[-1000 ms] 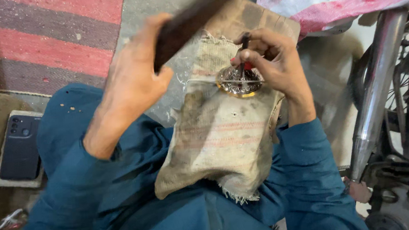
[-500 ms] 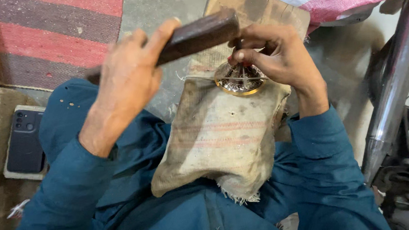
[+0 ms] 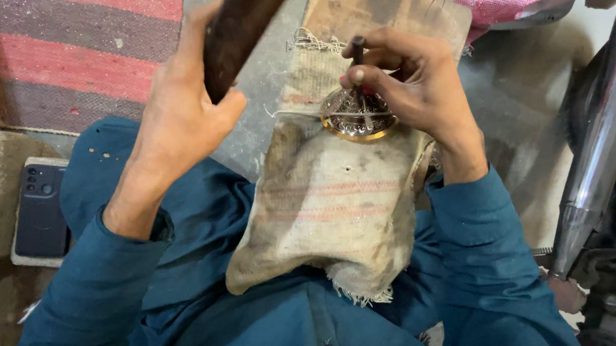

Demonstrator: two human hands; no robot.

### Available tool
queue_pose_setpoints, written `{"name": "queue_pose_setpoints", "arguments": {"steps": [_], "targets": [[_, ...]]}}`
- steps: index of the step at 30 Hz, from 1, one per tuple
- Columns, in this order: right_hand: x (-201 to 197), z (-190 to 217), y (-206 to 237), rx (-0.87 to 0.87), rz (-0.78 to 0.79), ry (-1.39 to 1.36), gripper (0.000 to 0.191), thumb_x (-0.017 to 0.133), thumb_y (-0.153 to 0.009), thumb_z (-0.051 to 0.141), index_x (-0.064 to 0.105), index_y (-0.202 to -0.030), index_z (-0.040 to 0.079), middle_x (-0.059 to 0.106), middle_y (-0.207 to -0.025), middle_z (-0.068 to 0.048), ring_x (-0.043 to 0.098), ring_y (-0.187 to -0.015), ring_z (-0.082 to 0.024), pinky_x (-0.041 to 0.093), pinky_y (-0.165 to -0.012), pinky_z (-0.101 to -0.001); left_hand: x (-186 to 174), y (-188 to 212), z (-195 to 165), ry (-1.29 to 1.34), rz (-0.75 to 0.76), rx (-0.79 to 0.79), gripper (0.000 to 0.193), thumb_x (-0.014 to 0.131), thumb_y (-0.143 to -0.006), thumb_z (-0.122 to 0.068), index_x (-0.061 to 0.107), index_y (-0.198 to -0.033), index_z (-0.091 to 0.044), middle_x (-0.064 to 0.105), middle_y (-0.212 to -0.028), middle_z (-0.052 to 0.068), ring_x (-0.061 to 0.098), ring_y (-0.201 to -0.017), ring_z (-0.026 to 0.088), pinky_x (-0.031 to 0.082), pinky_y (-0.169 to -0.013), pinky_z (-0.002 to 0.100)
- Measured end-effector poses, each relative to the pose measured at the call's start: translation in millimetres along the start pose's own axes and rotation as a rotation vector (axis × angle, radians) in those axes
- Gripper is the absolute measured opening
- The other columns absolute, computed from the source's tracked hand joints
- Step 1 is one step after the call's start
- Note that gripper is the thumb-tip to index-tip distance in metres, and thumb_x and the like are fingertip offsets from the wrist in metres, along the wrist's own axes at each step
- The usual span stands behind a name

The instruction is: The person sits on the floor with a brass bell resting on a burlap cushion on their lap. They hold a punch against the bell's surface and strike it with a wooden mallet, working around the bell to emboss decorative patterns, occasionally repositioning the bell and punch.

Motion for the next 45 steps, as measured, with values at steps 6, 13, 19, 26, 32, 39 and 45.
{"name": "queue_pose_setpoints", "arguments": {"steps": [6,13,19,26,32,39,45], "targets": [[3,10,-4,-0.008,0.015,0.152,0.024,0.072,-0.100,-0.004,0.067,-0.123,-0.002,0.078,-0.099,-0.009,0.075,-0.097,-0.013,0.062,-0.084,-0.0247,-1,-1,-28,-0.441,0.026,0.227,0.080,0.072,-0.082,0.002,0.042,-0.153,-0.020,0.066,-0.107,0.023,0.065,-0.105,0.046,0.051,-0.086,0.056],[3,12,-6,-0.040,0.033,0.087,0.025,0.072,-0.101,-0.004,0.067,-0.125,-0.002,0.077,-0.098,-0.008,0.073,-0.095,-0.010,0.058,-0.080,-0.0224,-4,-6,-24,-0.312,-0.004,0.179,0.073,0.071,-0.086,0.001,0.043,-0.152,-0.016,0.063,-0.109,0.020,0.063,-0.106,0.045,0.049,-0.087,0.054],[2,7,-7,-0.007,0.024,0.094,0.023,0.072,-0.101,-0.002,0.067,-0.123,-0.002,0.077,-0.096,-0.008,0.073,-0.092,-0.010,0.056,-0.076,-0.0224,-4,-8,-28,-0.316,-0.015,0.223,0.073,0.071,-0.088,0.000,0.042,-0.152,-0.016,0.063,-0.112,0.019,0.063,-0.108,0.044,0.050,-0.091,0.054],[0,1,-7,0.029,0.027,0.054,0.026,0.071,-0.100,-0.003,0.066,-0.126,-0.002,0.077,-0.098,-0.006,0.074,-0.094,-0.010,0.059,-0.078,-0.0229,-6,-12,-26,-0.169,0.001,0.154,0.076,0.070,-0.088,0.000,0.039,-0.156,-0.013,0.063,-0.114,0.020,0.061,-0.107,0.046,0.049,-0.087,0.054],[1,0,-8,0.015,0.056,0.034,0.026,0.070,-0.102,-0.002,0.066,-0.127,-0.004,0.076,-0.098,-0.007,0.071,-0.092,-0.010,0.056,-0.075,-0.0228,-9,-15,-36,-0.127,-0.018,0.230,0.072,0.072,-0.088,-0.003,0.040,-0.151,-0.013,0.059,-0.128,0.022,0.057,-0.118,0.047,0.048,-0.094,0.053],[-1,1,-8,-0.017,0.069,0.034,0.025,0.069,-0.101,-0.002,0.066,-0.126,-0.003,0.077,-0.097,-0.007,0.074,-0.095,-0.012,0.058,-0.077,-0.0237,-8,-13,-44,-0.323,-0.053,0.298,0.073,0.073,-0.084,-0.001,0.043,-0.149,-0.015,0.059,-0.126,0.023,0.058,-0.117,0.047,0.049,-0.099,0.052],[-2,0,-9,-0.030,0.074,-0.012,0.024,0.068,-0.100,-0.001,0.066,-0.124,-0.003,0.076,-0.100,-0.007,0.074,-0.094,-0.012,0.059,-0.076,-0.0240,-8,-12,-43,-0.370,-0.059,0.301,0.077,0.074,-0.079,-0.002,0.044,-0.148,-0.019,0.059,-0.118,0.022,0.059,-0.108,0.047,0.049,-0.092,0.054]]}}
Point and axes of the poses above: each hand's wrist, its own y-axis away from the middle knuckle, its own x-axis out of the palm, z = x × y, the point moved 9 cm from there along -y, towards the middle knuckle
